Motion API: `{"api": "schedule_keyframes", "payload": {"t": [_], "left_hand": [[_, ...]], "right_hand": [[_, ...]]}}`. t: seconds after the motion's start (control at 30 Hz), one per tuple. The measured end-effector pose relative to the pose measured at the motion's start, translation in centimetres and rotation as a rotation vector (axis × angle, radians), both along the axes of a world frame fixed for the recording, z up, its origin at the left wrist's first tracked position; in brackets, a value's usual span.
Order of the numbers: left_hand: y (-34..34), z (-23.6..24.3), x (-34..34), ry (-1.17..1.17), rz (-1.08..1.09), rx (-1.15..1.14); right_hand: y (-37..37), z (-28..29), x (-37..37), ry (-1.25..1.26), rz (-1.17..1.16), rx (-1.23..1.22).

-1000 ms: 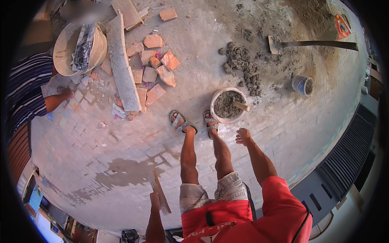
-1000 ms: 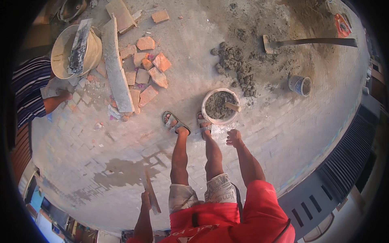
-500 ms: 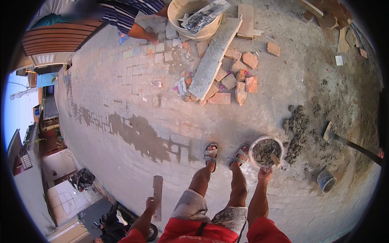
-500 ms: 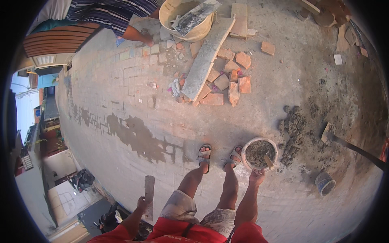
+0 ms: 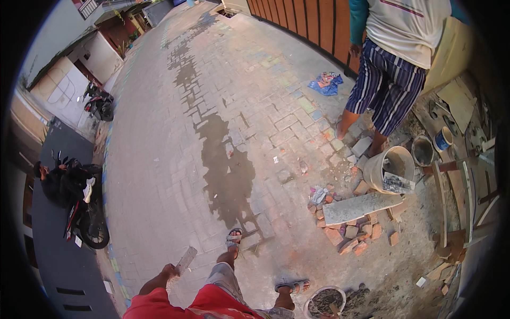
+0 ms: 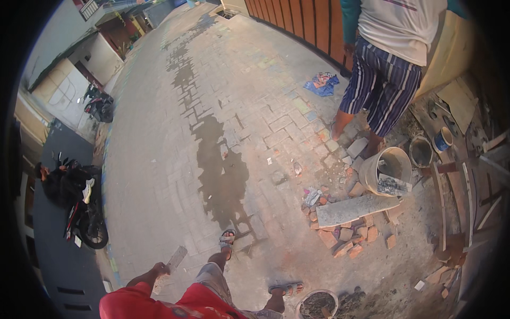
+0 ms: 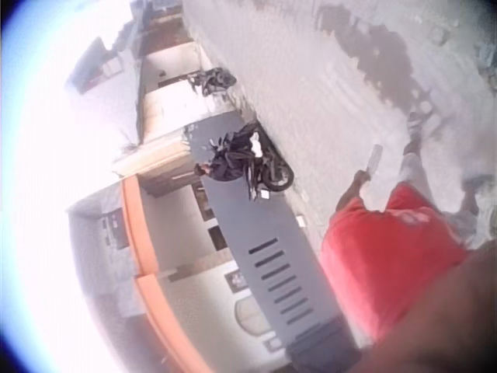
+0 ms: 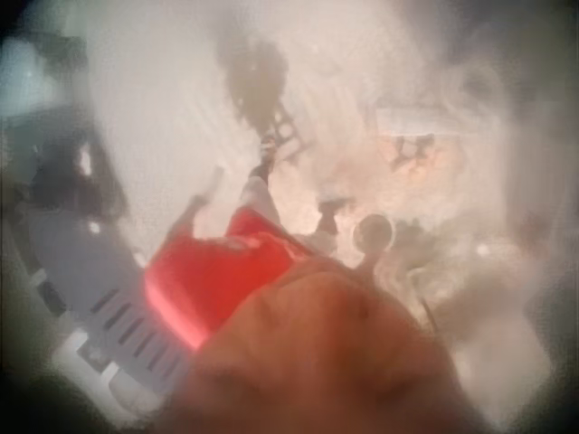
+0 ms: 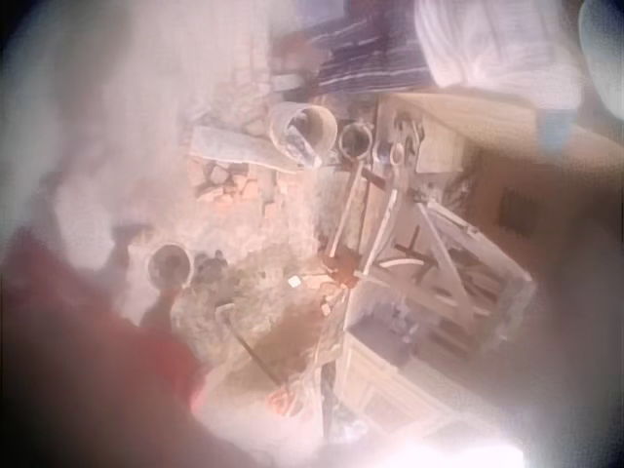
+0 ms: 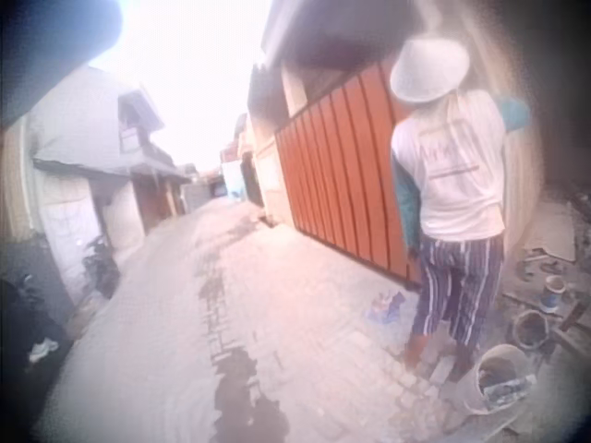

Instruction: The person scoops wet cement from a pile on the ground into a bucket, then carries the bucket and a trowel to a wall opening. They apply the cement into the gap between the wall and a wooden frame, smoothing it with the trowel.

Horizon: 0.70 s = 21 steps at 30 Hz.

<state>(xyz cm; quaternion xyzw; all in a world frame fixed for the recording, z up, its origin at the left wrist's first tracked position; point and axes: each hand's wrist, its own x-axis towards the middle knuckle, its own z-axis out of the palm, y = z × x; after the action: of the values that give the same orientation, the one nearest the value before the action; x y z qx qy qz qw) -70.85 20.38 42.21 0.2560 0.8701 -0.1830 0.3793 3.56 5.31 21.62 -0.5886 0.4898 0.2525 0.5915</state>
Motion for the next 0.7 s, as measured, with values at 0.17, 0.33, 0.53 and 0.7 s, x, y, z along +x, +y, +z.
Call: {"api": "schedule_keyframes", "payload": {"t": [0.17, 0.33, 0.53, 0.7], "left_hand": [[-6.1, -4.4, -11.9, -0.082, -0.115, -0.074], [2.5, -7.3, -18.1, -0.045, 0.414, 0.129], [27.0, -5.6, -31.3, -0.12, 0.351, 0.629], [52.2, 0.5, -42.6, -0.192, 0.116, 0.812]], "right_hand": [[15.1, 5.8, -8.1, 0.052, 0.274, 0.05], [29.9, 12.5, -16.1, 0.046, 0.48, 0.045], [47.2, 15.3, -24.8, 0.095, 0.68, 0.034], [61.5, 9.0, -30.4, 0.054, 0.983, 0.107]]}}
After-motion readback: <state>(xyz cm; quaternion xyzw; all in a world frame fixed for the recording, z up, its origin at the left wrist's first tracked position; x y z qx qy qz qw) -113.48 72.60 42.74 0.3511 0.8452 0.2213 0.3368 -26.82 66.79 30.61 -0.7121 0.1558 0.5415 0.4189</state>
